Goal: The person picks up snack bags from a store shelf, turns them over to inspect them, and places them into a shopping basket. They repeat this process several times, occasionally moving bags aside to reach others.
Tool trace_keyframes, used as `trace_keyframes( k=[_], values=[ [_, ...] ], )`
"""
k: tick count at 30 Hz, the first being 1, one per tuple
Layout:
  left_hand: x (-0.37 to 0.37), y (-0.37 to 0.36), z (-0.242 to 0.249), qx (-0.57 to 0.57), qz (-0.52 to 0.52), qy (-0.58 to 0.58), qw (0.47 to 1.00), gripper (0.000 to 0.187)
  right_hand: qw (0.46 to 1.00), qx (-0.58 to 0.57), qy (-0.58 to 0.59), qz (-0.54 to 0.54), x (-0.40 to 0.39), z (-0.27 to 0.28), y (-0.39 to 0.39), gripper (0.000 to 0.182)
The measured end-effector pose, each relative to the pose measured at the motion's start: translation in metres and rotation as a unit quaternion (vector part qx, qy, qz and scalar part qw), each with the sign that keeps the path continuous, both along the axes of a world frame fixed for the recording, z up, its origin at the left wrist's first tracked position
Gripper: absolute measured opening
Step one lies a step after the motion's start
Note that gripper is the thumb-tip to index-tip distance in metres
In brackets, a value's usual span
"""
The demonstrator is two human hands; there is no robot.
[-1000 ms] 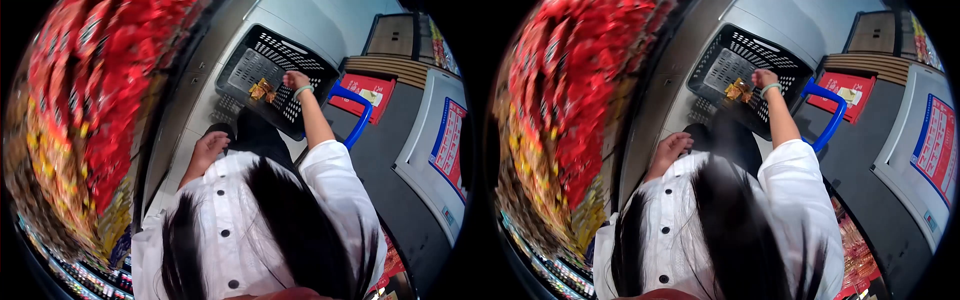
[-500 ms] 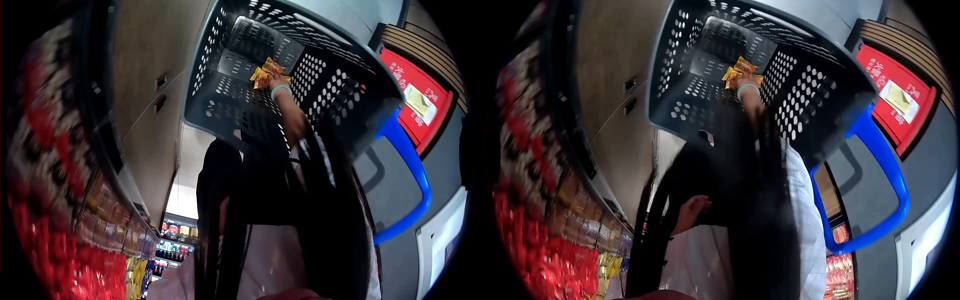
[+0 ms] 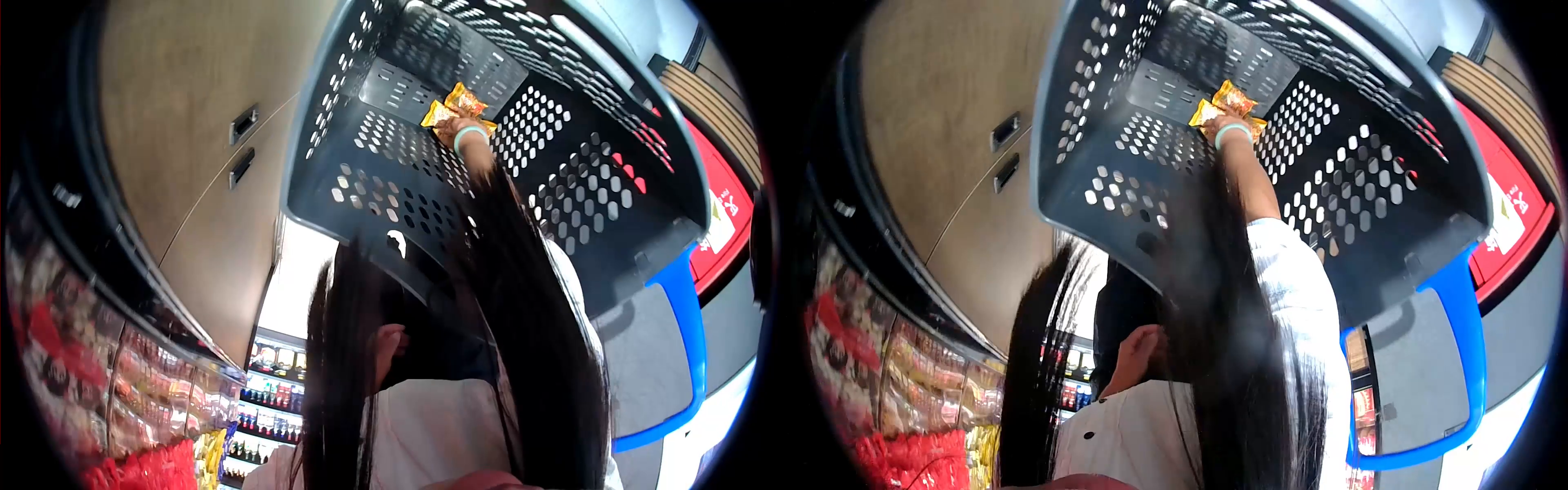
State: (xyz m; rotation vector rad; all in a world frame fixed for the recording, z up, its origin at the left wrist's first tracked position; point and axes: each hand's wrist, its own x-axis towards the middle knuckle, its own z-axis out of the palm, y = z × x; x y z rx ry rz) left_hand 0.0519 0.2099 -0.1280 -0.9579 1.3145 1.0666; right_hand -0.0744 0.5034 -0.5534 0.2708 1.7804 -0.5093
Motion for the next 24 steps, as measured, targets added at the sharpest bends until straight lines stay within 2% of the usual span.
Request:
trace_keyframes(
  k=[1,2,4,5,6,7,8,9,10,13,17,20,21,22,24],
  values=[
    [0.004,-0.003,0.001,0.009,0.023,0.001,1.0,0.024,0.998,0.047,-0.041,0.0,-0.01,0.033,0.009,0.058],
    [0.008,-0.005,0.002,0.02,0.046,0.002,0.999,0.024,0.995,0.079,0.037,-0.047,-0.002,0.051,0.015,0.071],
    [0.003,-0.005,0.003,0.039,0.081,-0.019,0.996,0.024,0.977,0.053,0.072,-0.195,0.0,0.094,0.034,0.07],
    [0.002,-0.012,0.004,0.064,0.108,-0.026,0.992,0.024,0.955,0.03,0.088,-0.282,0.002,0.114,0.039,0.063],
    [-0.002,-0.014,0.007,0.09,0.135,-0.032,0.986,0.024,0.927,-0.005,0.154,-0.342,0.006,0.138,0.042,0.056],
    [-0.018,0.002,0.027,0.067,0.029,0.075,0.994,0.024,0.9,-0.065,0.128,-0.411,0.004,0.159,0.047,0.049],
    [-0.025,0.003,0.034,0.069,0.026,0.088,0.993,0.024,0.865,-0.128,0.101,-0.475,0.002,0.18,0.05,0.042],
    [-0.03,0.003,0.04,0.084,0.021,0.114,0.99,0.024,0.848,-0.149,0.077,-0.502,0.001,0.195,0.051,0.028],
    [-0.034,0.002,0.047,0.098,0.015,0.138,0.985,0.024,0.832,-0.186,0.081,-0.517,-0.005,0.224,0.052,0.029],
    [-0.056,0.002,0.072,0.122,0.017,0.202,0.972,0.026,0.825,-0.253,0.13,-0.488,-0.025,0.329,0.037,0.033],
    [-0.091,0.003,0.117,0.118,0.045,0.282,0.951,0.035,0.812,-0.322,0.14,-0.467,-0.033,0.433,0.0,0.034],
    [-0.111,-0.013,0.139,0.148,0.082,0.394,0.903,0.051,0.809,-0.377,0.182,-0.414,-0.033,0.511,-0.042,0.031],
    [-0.114,-0.019,0.148,0.164,0.095,0.416,0.889,0.052,0.807,-0.397,0.159,-0.406,-0.033,0.539,-0.057,0.029],
    [-0.121,-0.023,0.163,0.179,0.106,0.445,0.871,0.054,0.828,-0.387,0.191,-0.36,-0.03,0.56,-0.071,0.027],
    [-0.132,-0.039,0.199,0.222,0.07,0.393,0.889,0.058,0.828,-0.412,0.165,-0.341,-0.025,0.593,-0.098,0.033]
  ],
)
